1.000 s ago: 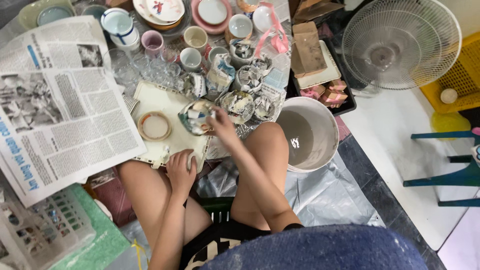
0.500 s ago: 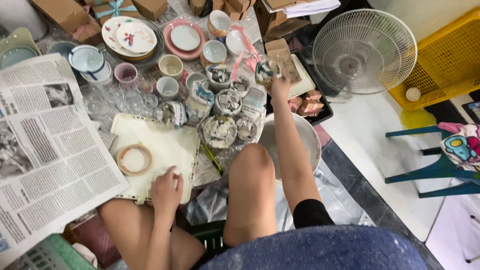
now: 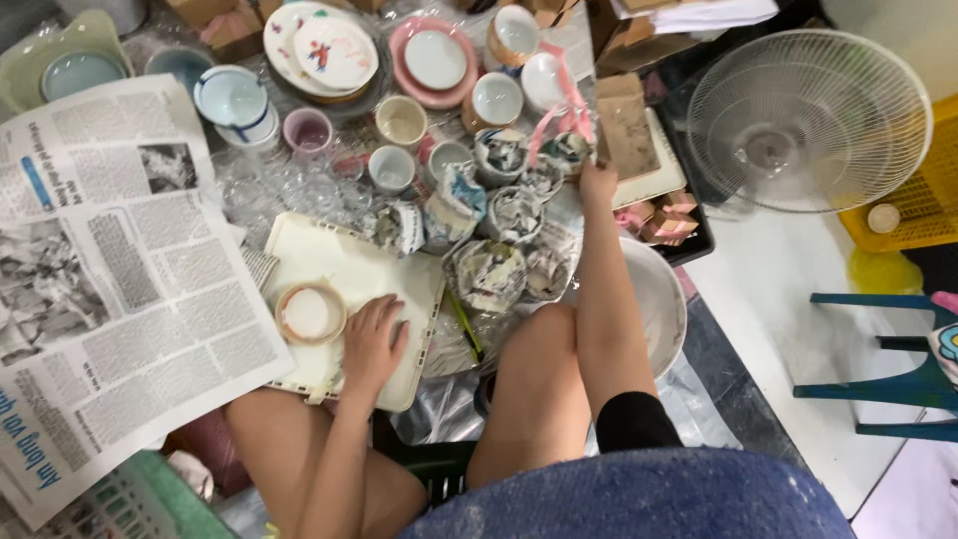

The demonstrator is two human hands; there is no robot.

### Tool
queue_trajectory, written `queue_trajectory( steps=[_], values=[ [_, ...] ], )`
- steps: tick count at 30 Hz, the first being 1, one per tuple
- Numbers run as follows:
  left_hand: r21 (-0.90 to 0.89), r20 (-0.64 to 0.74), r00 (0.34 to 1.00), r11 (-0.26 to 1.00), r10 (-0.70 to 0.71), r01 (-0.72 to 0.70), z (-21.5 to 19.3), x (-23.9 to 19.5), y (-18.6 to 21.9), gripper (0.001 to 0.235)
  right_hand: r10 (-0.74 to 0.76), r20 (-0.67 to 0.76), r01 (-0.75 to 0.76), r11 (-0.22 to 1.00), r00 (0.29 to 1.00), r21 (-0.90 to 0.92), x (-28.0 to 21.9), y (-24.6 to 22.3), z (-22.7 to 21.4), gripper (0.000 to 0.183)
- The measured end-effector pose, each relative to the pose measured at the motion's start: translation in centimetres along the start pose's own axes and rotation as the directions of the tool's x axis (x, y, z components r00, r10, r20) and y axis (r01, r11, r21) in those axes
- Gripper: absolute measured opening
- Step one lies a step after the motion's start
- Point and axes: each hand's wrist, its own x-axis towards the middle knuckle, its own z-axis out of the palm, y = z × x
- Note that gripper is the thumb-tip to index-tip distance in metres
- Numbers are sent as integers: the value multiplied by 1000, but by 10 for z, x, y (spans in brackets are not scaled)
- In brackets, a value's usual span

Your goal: The person wraps small ceramic cups and bowls with newspaper and secures them with tape. They cut newspaper pieces, wrap the items individually, and place the wrapped units on a table alongside other finished items.

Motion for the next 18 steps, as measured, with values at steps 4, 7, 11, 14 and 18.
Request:
queue_trajectory(
  steps=[4,7,11,14,18],
  values=[
    [9,-16,1000,1000,-25,26,11,0,1,36,-49,86,59,992,995,-111,-12,-8,-5,55],
    [-31,-9,999,999,-35,35,10,-2,-2,34,-174,-86,166,981,981,-99,-28,-37,-20,58],
    [-187,-48,996,980,-72,62,5,-3,0,28,-612,-308,638,770,728,-22,-79,-140,-49,40],
    [-103,-167,986,995,-20,2,-4,1,3,25,-732,35,732,681,681,-16,-124,-202,-23,46],
    [-33,-225,971,997,-78,72,-21,2,1,27,-913,373,984,180,165,6,-175,-240,38,42]
  ],
)
